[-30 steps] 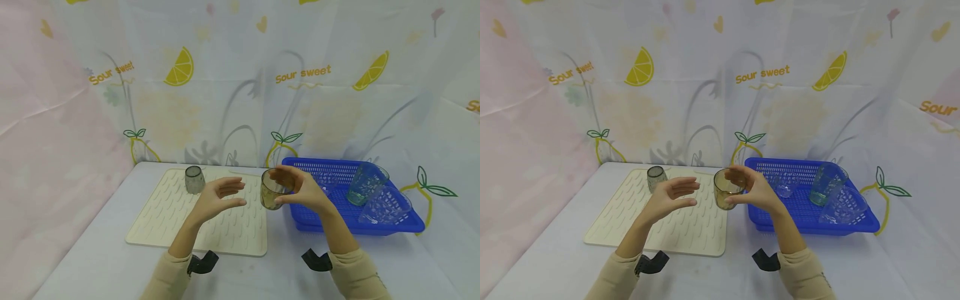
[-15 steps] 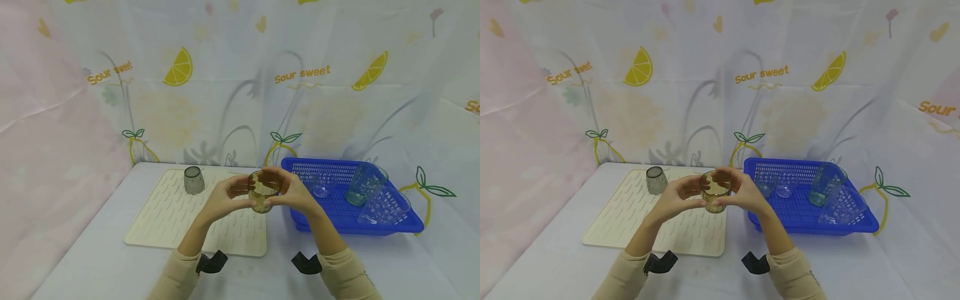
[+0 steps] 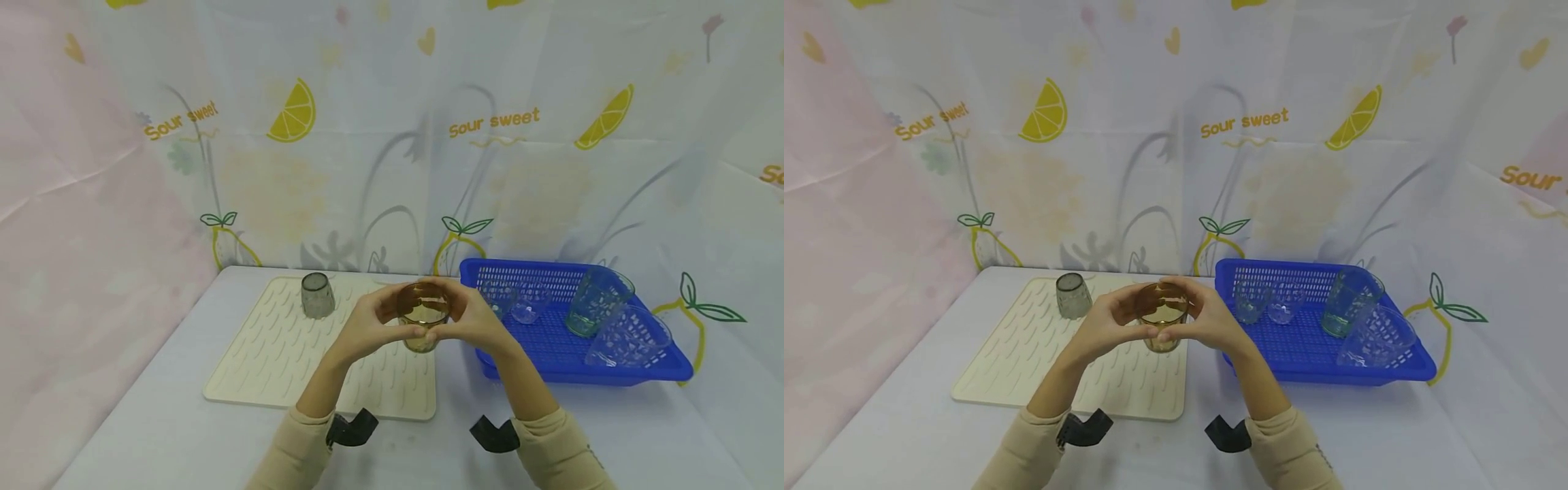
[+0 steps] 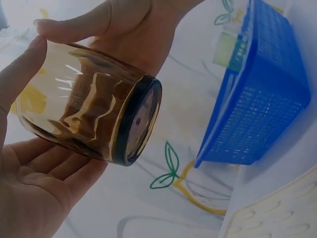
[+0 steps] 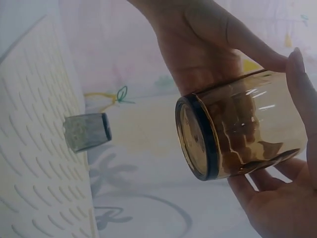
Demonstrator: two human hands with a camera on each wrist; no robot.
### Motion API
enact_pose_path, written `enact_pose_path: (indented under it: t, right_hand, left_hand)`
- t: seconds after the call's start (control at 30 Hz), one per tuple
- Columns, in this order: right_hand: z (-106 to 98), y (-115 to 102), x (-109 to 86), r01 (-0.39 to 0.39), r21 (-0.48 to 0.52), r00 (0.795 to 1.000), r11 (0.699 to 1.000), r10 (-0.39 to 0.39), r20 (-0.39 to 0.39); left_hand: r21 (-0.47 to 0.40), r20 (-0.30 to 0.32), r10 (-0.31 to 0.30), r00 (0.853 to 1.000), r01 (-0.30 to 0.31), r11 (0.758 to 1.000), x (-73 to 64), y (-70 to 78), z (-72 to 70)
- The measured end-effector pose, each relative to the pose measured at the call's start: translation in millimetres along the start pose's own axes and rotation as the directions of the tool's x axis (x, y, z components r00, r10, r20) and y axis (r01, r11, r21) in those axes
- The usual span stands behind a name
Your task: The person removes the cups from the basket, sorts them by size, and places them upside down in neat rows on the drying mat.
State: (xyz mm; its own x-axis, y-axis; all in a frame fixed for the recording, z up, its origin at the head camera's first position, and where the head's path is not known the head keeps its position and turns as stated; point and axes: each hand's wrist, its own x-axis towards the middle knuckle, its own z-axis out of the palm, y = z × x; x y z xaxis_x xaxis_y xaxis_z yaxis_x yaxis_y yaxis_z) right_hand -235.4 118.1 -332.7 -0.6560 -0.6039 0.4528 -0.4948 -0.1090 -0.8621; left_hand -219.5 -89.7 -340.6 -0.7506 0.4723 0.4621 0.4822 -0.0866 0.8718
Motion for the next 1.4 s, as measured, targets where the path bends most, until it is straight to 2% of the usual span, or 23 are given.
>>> enact_pose_path:
  t: [0.17, 0.37, 0.6, 0.8, 0.97, 1.1, 1.4]
  right_hand:
    - [2.1, 3.4, -1.2, 0.026, -0.012, 1.000, 1.000, -0.026, 0.002]
    - [5.5, 4.4, -4.2, -0.024, 0.005, 1.000, 1.000, 0.024, -0.014]
    - [7.3, 13.4, -14.3, -0.068, 0.093, 0.998, 0.993, 0.069, -0.012]
    - [16.5, 25.5, -20.6, -0.096, 0.153, 0.995, 0.984, 0.095, 0.011]
    - [24.9, 35.2, -20.8, -0.067, 0.225, 0.997, 0.972, 0.055, 0.058]
    - [27.4, 36.2, -22.6, -0.053, 0.259, 0.998, 0.964, 0.044, 0.041]
    - [19.0, 34.6, -35.1, -0.103, 0.252, 0.993, 0.962, 0.112, -0.024]
  left_hand:
    - [-0.028, 0.004, -0.009, 1.000, 0.009, 1.000, 0.2, -0.4, 1.4]
    - [0.025, -0.044, -0.002, 0.999, 0.003, 1.000, -0.6, -0.7, 3.8]
    - [0.046, -0.066, 0.043, 0.997, -0.040, 0.998, 1.6, 1.3, 4.8]
    - [0.030, -0.062, 0.038, 0.997, -0.036, 0.999, 3.5, 4.3, 5.6]
    - [0.002, -0.057, 0.028, 0.998, -0.028, 1.000, 4.3, 6.3, 7.9]
    - [-0.023, -0.041, 0.019, 0.999, -0.020, 1.000, 3.1, 6.4, 7.2]
    - [-0.028, -0.008, -0.012, 1.000, 0.012, 1.000, -2.3, 5.3, 1.6]
